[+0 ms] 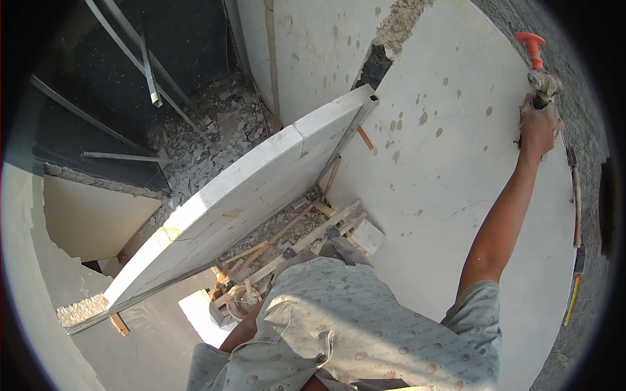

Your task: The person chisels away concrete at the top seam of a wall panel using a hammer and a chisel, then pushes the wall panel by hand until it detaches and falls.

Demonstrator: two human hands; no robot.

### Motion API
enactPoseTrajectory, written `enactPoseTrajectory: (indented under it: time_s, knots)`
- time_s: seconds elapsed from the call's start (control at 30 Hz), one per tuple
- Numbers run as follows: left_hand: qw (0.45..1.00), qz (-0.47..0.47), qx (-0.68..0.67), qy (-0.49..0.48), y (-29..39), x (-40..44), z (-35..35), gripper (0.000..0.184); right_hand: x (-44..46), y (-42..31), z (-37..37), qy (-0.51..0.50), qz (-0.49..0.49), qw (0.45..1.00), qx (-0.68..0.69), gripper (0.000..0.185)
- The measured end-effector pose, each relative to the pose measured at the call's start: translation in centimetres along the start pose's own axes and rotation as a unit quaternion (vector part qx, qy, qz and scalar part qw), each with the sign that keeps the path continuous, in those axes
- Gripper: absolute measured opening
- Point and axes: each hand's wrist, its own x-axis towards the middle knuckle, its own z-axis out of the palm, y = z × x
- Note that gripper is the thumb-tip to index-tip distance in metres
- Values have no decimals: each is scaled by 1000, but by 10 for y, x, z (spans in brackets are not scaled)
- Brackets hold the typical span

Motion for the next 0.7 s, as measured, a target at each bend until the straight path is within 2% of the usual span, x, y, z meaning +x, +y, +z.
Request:
enactPoseTrajectory:
  time_s: [0.1, 0.17, 0.2, 0.23, 0.27, 0.3, 0.4, 0.5, 0.53, 0.57, 0.6, 0.63, 0.7]
  knots:
    - [998, 54, 2, 27, 2, -14, -18, 37, 1, 2, 1, -38, 9, 999, 0, 52]
    - [990, 122, 7, 66, 2, -17, -49, 39, 0, 3, 3, -15, 1, 1000, 10, 50]
    - [984, 148, -17, 94, 8, -19, -69, 40, 0, 3, 4, -4, -2, 1000, 17, 49]
    - [979, 134, -104, 117, 15, -20, -86, 40, -2, 2, 4, -4, -5, 1000, 27, 48]
    - [924, 40, -350, 147, 40, -27, -102, 46, -3, 2, 4, -2, -4, 999, 37, 46]
    - [784, -23, -579, 221, 66, -34, -118, 51, -2, 2, 4, 4, -1, 999, 45, 45]
    - [689, -39, -708, 148, 111, -38, -154, 52, -1, 1, 6, 54, -20, 998, 18, 39]
    - [745, 7, -665, 54, 135, -14, -139, 58, -4, -3, 0, 57, -14, 998, 33, 38]
    - [772, -6, -635, 37, 159, -14, -131, 58, -6, -4, -1, 56, -15, 998, 37, 38]
    - [862, 55, -504, 14, 171, -12, -116, 57, -7, -5, -3, 54, -15, 998, 40, 39]
    - [926, 118, -358, -11, 179, -8, -104, 57, -6, -5, -3, 54, -14, 998, 42, 39]
    - [962, 178, -202, -36, 180, -4, -96, 57, -6, -3, -1, 51, -17, 998, 45, 41]
    - [962, 98, -256, -6, 173, 14, -84, 55, -4, 2, 5, 46, -22, 997, 50, 43]
